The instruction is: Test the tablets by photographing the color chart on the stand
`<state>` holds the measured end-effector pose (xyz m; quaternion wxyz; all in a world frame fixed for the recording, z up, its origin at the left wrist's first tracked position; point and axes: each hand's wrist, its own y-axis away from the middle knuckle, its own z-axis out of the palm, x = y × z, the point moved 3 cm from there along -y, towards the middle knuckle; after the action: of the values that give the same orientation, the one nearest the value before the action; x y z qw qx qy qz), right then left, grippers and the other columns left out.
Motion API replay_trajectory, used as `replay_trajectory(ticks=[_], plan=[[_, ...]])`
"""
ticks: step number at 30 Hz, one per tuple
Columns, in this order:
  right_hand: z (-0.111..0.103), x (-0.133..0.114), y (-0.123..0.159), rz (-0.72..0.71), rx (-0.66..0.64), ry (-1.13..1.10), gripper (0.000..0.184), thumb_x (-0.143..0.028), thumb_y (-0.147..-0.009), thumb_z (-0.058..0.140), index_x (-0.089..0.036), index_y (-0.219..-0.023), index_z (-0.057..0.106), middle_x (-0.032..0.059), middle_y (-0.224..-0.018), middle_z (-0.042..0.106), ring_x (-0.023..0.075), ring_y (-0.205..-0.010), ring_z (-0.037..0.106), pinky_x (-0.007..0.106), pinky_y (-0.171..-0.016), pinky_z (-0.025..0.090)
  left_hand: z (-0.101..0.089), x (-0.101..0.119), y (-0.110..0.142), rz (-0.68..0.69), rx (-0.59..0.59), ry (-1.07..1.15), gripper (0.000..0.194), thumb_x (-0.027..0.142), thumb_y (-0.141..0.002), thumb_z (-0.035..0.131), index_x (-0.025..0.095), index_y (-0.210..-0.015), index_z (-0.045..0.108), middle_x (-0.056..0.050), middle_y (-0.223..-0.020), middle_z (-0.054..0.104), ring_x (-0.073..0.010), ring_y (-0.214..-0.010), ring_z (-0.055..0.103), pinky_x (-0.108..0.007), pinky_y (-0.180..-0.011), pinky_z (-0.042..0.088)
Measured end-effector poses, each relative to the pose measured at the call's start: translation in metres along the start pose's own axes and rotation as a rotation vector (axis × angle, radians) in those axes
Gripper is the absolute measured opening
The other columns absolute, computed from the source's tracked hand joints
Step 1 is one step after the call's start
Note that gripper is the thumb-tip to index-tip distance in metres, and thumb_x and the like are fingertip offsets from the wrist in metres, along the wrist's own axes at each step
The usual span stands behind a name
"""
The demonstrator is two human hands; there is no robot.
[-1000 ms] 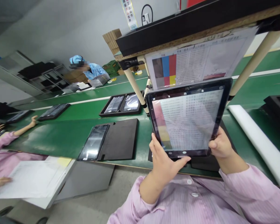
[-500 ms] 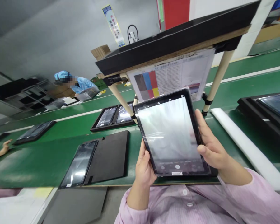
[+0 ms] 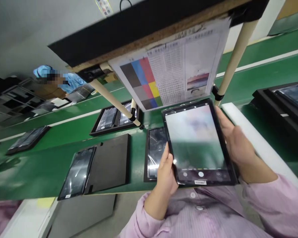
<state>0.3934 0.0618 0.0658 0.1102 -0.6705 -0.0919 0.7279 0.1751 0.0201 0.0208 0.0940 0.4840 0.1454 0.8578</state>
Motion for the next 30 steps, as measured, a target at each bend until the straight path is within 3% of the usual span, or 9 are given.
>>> replay_trajectory(ticks=[3, 7, 10, 12, 14, 18, 21, 25, 30], plan=[[-0.022, 0.044, 0.001, 0.175, 0.108, -0.148, 0.074, -0.080, -0.094, 0.028, -0.034, -0.151, 0.039, 0.0011, -0.152, 0.043, 0.0250, -0.140, 0.041, 0.049, -0.114, 0.043, 0.011, -0.018, -0.010, -0.024, -0.054, -0.167, 0.070, 0.062, -0.081, 0.070, 0.030, -0.141, 0.057, -0.006, -0.158, 0.043, -0.0279, -0.147, 0.038, -0.044, -0.121, 0.031], [-0.050, 0.088, 0.000, 0.249, 0.186, 0.091, 0.077, -0.080, -0.095, 0.020, -0.032, -0.153, 0.035, 0.0049, -0.151, 0.043, 0.0265, -0.138, 0.044, 0.055, -0.115, 0.040, 0.012, -0.039, -0.024, -0.125, -0.125, -0.475, 0.077, 0.063, -0.088, 0.059, 0.021, -0.152, 0.043, -0.010, -0.165, 0.026, -0.0286, -0.154, 0.019, -0.046, -0.126, 0.014], [-0.061, 0.088, 0.003, 0.194, 0.204, 0.324, 0.076, -0.076, -0.096, 0.030, -0.029, -0.156, 0.033, 0.0067, -0.155, 0.037, 0.0282, -0.147, 0.030, 0.057, -0.123, 0.021, 0.009, -0.036, -0.022, -0.096, -0.251, -0.630, 0.076, 0.060, -0.093, 0.052, 0.021, -0.156, 0.035, -0.011, -0.166, 0.022, -0.0294, -0.154, 0.019, -0.049, -0.125, 0.014], [-0.060, 0.075, 0.007, 0.138, 0.148, 0.428, 0.067, -0.072, -0.095, 0.045, -0.031, -0.147, 0.049, 0.0026, -0.157, 0.034, 0.0294, -0.151, 0.018, 0.055, -0.126, 0.006, 0.004, -0.025, -0.014, 0.014, -0.340, -0.755, 0.067, 0.054, -0.096, 0.049, 0.026, -0.156, 0.034, -0.009, -0.166, 0.025, -0.0286, -0.153, 0.024, -0.051, -0.125, 0.019], [-0.052, 0.060, 0.014, 0.046, 0.006, 0.639, 0.048, -0.064, -0.098, 0.046, -0.034, -0.128, 0.067, -0.0017, -0.155, 0.037, 0.0323, -0.151, 0.016, 0.058, -0.124, 0.002, -0.005, -0.008, -0.007, 0.187, -0.363, -0.929, 0.059, 0.045, -0.100, 0.047, 0.030, -0.156, 0.033, -0.008, -0.164, 0.031, -0.0260, -0.151, 0.030, -0.051, -0.123, 0.026], [-0.026, 0.047, 0.027, -0.234, -0.257, 1.155, 0.052, -0.051, -0.107, 0.027, -0.029, -0.116, 0.073, 0.0006, -0.154, 0.039, 0.0375, -0.147, 0.023, 0.067, -0.117, 0.014, -0.027, 0.024, -0.005, 0.561, -0.174, -1.290, 0.044, 0.030, -0.101, 0.044, 0.029, -0.145, 0.047, -0.010, -0.140, 0.056, -0.0229, -0.131, 0.051, -0.046, -0.110, 0.044], [-0.013, 0.048, 0.030, -0.285, -0.290, 1.223, 0.056, -0.050, -0.107, 0.024, -0.025, -0.116, 0.074, 0.0043, -0.152, 0.042, 0.0385, -0.145, 0.027, 0.065, -0.116, 0.019, -0.040, 0.039, -0.013, 0.726, 0.013, -1.572, 0.034, 0.023, -0.099, 0.044, 0.023, -0.127, 0.064, -0.012, -0.115, 0.060, -0.0249, -0.109, 0.054, -0.045, -0.096, 0.048], [-0.012, 0.042, 0.027, -0.193, -0.176, 1.054, 0.049, -0.049, -0.107, 0.030, -0.029, -0.116, 0.073, 0.0026, -0.154, 0.040, 0.0355, -0.146, 0.026, 0.061, -0.118, 0.019, -0.051, 0.046, -0.026, 0.789, 0.195, -1.862, 0.032, 0.018, -0.096, 0.048, 0.019, -0.114, 0.073, -0.015, -0.107, 0.055, -0.0284, -0.103, 0.049, -0.049, -0.093, 0.045], [-0.021, 0.036, 0.031, -0.303, -0.119, 1.132, 0.040, -0.032, -0.107, 0.036, -0.019, -0.115, 0.073, 0.0082, -0.156, 0.035, 0.0360, -0.146, 0.028, 0.056, -0.115, 0.029, -0.061, 0.037, -0.035, 0.686, 0.157, -2.019, 0.035, 0.024, -0.095, 0.052, 0.024, -0.124, 0.071, -0.016, -0.109, 0.054, -0.0313, -0.104, 0.047, -0.050, -0.089, 0.044]])
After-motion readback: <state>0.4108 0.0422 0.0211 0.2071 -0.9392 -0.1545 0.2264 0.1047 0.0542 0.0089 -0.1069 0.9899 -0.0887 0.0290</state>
